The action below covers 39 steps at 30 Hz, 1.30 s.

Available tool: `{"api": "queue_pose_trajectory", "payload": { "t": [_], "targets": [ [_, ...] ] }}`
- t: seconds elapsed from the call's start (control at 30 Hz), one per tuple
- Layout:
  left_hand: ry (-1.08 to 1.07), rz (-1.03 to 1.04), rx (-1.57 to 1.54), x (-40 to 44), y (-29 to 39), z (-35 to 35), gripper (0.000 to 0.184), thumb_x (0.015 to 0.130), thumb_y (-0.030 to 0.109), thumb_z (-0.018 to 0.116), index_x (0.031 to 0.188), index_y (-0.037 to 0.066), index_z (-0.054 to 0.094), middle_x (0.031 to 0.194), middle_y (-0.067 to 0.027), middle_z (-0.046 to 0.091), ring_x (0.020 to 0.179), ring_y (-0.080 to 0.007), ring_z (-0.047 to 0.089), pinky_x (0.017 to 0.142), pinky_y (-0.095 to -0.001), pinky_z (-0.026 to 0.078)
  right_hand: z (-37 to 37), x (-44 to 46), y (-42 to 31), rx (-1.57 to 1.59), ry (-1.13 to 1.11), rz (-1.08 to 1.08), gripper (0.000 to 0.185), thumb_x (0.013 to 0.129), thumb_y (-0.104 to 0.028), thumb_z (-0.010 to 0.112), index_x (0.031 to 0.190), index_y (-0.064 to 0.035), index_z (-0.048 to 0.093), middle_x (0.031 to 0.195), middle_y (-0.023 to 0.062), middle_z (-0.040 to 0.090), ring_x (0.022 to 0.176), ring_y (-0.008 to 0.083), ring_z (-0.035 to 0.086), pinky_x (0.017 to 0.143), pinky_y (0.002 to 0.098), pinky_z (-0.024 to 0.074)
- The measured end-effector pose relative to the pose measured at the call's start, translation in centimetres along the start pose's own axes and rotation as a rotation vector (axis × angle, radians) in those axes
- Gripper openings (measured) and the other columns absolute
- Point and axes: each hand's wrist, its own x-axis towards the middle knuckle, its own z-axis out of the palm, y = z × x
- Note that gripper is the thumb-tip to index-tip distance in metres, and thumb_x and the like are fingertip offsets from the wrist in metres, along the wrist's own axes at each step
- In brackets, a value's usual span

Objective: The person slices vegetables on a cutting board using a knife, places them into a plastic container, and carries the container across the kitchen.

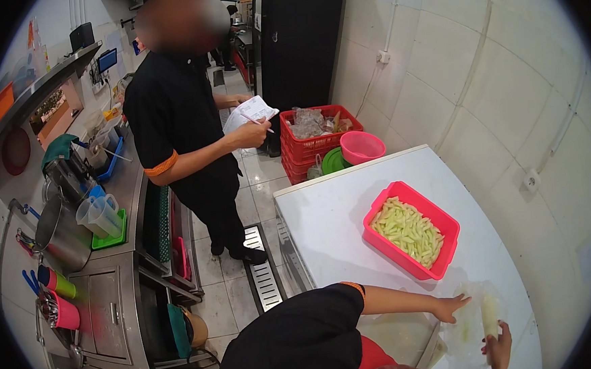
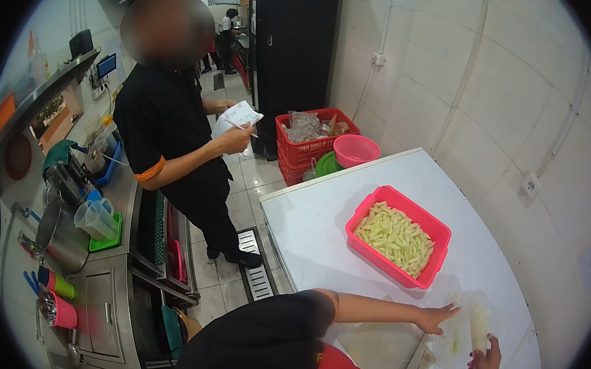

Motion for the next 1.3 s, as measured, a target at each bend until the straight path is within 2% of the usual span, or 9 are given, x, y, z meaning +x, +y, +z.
{"api": "queue_pose_trajectory", "payload": {
  "t": [0.1,0.4,0.47,0.53,0.6,0.73,0.83,1.17,1.3],
  "targets": [
    [-0.035,-0.065,0.011,-0.9,0.5,-1.1,0.097,0.081,0.019,0.063,0.146,0.0,-0.006,0.149,-0.033,0.005,0.142,-0.0371,0.008,0.114,-0.038,0.017,-0.3,-7.4,-4.9,0.053,-0.18,-0.053,0.077,0.086,-0.032,0.066,0.146,-0.0098,0.023,0.1,0.0126,0.065,0.067,0.0139,0.055,0.054,0.0223,0.0424],
    [-0.098,0.068,-0.831,-9.6,2.4,0.9,0.072,0.092,0.042,0.054,0.147,0.011,0.02,0.146,-0.0151,0.034,0.122,-0.0304,0.047,0.099,-0.0383,0.041,10.6,-12.0,-1.1,0.736,-0.074,-0.303,0.087,0.083,-0.032,0.07,0.146,-0.0058,0.017,0.103,0.0204,0.062,0.07,0.0195,0.058,0.058,0.0274,0.0473],
    [-0.185,0.046,-1.41,-14.1,6.8,-0.3,0.072,0.092,0.051,0.05,0.146,0.011,0.025,0.144,-0.0139,0.037,0.117,-0.0294,0.051,0.096,-0.0392,0.043,14.6,-10.1,0.0,0.591,-0.109,-0.166,0.099,0.079,-0.036,0.074,0.148,-0.0099,0.009,0.126,0.0248,0.049,0.107,0.0221,0.054,0.091,0.036,0.0449],
    [-0.038,0.102,-1.687,-16.6,8.0,-1.9,0.068,0.092,0.053,0.047,0.142,0.01,0.03,0.138,-0.014,0.043,0.113,-0.0284,0.054,0.095,-0.0388,0.044,19.4,-9.1,-2.5,0.765,-0.021,-0.254,0.063,0.08,-0.002,0.058,0.138,-0.0098,0.033,0.086,0.0122,0.062,0.061,0.0167,0.059,0.048,0.026,0.0481],
    [0.233,0.021,-1.833,-17.7,7.1,-1.3,0.063,0.093,0.05,0.048,0.137,0.008,0.035,0.132,-0.014,0.048,0.11,-0.0272,0.056,0.094,-0.0381,0.045,22.2,-9.1,-2.9,0.635,-0.095,-0.141,0.064,0.081,-0.004,0.058,0.139,-0.0122,0.033,0.087,0.01,0.06,0.065,0.0155,0.058,0.052,0.0255,0.049],
    [0.675,-0.313,-1.508,-18.2,-0.4,3.7,0.05,0.091,0.034,0.056,0.128,0.005,0.041,0.119,-0.013,0.054,0.107,-0.0245,0.057,0.09,-0.0354,0.047,26.4,-7.1,1.4,-0.169,-0.018,-0.583,0.059,0.082,0.004,0.05,0.137,-0.0098,0.034,0.094,0.012,0.058,0.067,0.0153,0.058,0.053,0.0244,0.0505],
    [0.656,-0.319,-1.401,-18.2,-0.7,4.4,0.044,0.088,0.021,0.059,0.125,0.003,0.043,0.116,-0.0119,0.055,0.107,-0.0216,0.057,0.088,-0.0323,0.048,27.0,-8.0,1.4,0.464,-0.205,0.027,0.057,0.082,0.005,0.051,0.136,-0.009,0.036,0.092,0.0105,0.059,0.068,0.0191,0.059,0.059,0.0278,0.0507],
    [0.719,-0.23,-1.242,-14.0,-1.8,4.3,0.061,0.086,0.013,0.058,0.14,0.003,0.033,0.125,-0.0142,0.053,0.112,-0.0241,0.055,0.095,-0.0337,0.044,22.2,-8.2,8.5,0.318,-0.002,-0.111,0.054,0.083,0.002,0.043,0.136,-0.0069,0.038,0.083,0.0045,0.053,0.061,0.0093,0.053,0.052,0.0224,0.0445],
    [0.812,-0.084,-0.099,-15.0,-2.2,6.7,0.08,0.08,0.002,0.055,0.147,0.005,0.01,0.144,-0.0248,0.028,0.134,-0.0364,0.031,0.11,-0.0427,0.026,21.9,-8.6,10.1,0.039,-0.032,-0.148,0.051,0.082,0.002,0.045,0.132,-0.0034,0.043,0.093,0.0091,0.057,0.07,0.0128,0.058,0.062,0.0253,0.0476]
  ]
}}
